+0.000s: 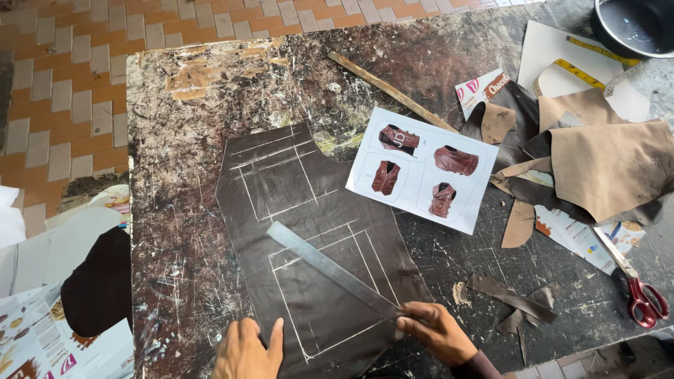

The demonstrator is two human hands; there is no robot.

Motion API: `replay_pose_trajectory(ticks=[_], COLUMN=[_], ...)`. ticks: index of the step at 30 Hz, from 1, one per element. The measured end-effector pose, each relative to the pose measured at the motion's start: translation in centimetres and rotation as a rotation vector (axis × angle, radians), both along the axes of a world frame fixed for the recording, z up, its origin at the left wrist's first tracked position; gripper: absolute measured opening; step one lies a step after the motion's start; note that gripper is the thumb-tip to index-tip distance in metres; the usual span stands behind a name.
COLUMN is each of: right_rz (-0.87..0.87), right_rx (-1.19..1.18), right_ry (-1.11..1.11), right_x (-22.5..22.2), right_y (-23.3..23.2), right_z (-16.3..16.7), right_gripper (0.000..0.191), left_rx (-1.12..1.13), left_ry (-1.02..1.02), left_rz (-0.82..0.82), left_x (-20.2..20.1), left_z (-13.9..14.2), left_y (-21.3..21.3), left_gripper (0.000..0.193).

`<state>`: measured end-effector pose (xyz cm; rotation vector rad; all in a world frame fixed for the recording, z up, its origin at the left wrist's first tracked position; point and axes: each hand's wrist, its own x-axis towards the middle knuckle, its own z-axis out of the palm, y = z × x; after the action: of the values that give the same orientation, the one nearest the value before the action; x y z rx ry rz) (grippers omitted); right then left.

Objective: The person uses a metal ruler and chalk to draw straight lines on a large sheet of dark paper, referencing a printed image of a leather vest. They briefly handle a black leather jacket with another person before returning to mark the paper.

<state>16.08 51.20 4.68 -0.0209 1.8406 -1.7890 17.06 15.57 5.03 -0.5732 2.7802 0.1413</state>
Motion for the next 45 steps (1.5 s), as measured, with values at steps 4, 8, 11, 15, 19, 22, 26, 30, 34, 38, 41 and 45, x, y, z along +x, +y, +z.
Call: replay_pose_trajectory(ticks=[4, 8, 11, 15, 19, 22, 26, 30, 34, 38, 41, 45], right_rz=[-0.178, -0.232, -0.209, -0.137, -0.067, -0.070, 0.025, 0.203, 0.256, 0.255, 0.277, 0.550], right_rx=[-0.038, -0.024, -0.020, 0.280, 0.433, 0.427, 0.472, 0.293, 0.304, 0.367, 0.300, 1.186], right_ry=[-0.219, -0.334, -0.219, -0.225, -0.322, -0.349, -0.401, -0.278, -0.191, -0.268, -0.109, 0.255], right_x=[2.9, 4.0, 3.7, 2.9, 1.4, -0.4, -2.9, -3.9, -3.5, -2.7, -2.2, -1.6], right_y=[0.5, 0.1, 0.6, 2.4, 2.6, 0.8, -4.1, -9.4, -13.2, -15.3, -16.6, -17.5], right_z=[-0.9, -1.6, -1.8, -2.9, -6.5, -9.0, -9.0, -6.7, -5.6, -5.4, -4.4, -1.5], right_gripper=[0.026, 0.027, 0.024, 0.025, 0.026, 0.025, 0.021, 0.020, 0.021, 0.021, 0.024, 0.054], left_rx=[0.008, 0.173, 0.203, 0.204, 0.110, -0.004, -0.388, 0.029, 0.159, 0.141, 0.112, 0.096], left_ry=[-0.097, -0.142, -0.018, 0.053, 0.093, 0.120, 0.377, 0.708, 0.767, 0.729, 0.713, 0.743], left_rz=[0.029, 0.094, 0.136, 0.217, 0.115, -0.003, -0.030, -0.003, -0.047, -0.048, -0.057, -0.040], left_x=[1.0, 0.8, 0.9, 0.5, 1.2, 0.4, 0.4, 0.2, -0.6, -1.4, -1.7, -1.9], left_z=[-0.6, -1.1, -0.9, -0.7, -0.3, 1.0, 2.6, 2.1, 0.6, -0.9, -1.7, -2.6], left_y=[-0.1, 1.1, 0.8, -5.9, -16.7, -23.3, -24.4, -19.0, -14.7, -13.0, -12.9, -12.7], left_gripper=[0.054, 0.036, 0.030, 0.028, 0.031, 0.038, 0.033, 0.036, 0.052, 0.060, 0.062, 0.059])
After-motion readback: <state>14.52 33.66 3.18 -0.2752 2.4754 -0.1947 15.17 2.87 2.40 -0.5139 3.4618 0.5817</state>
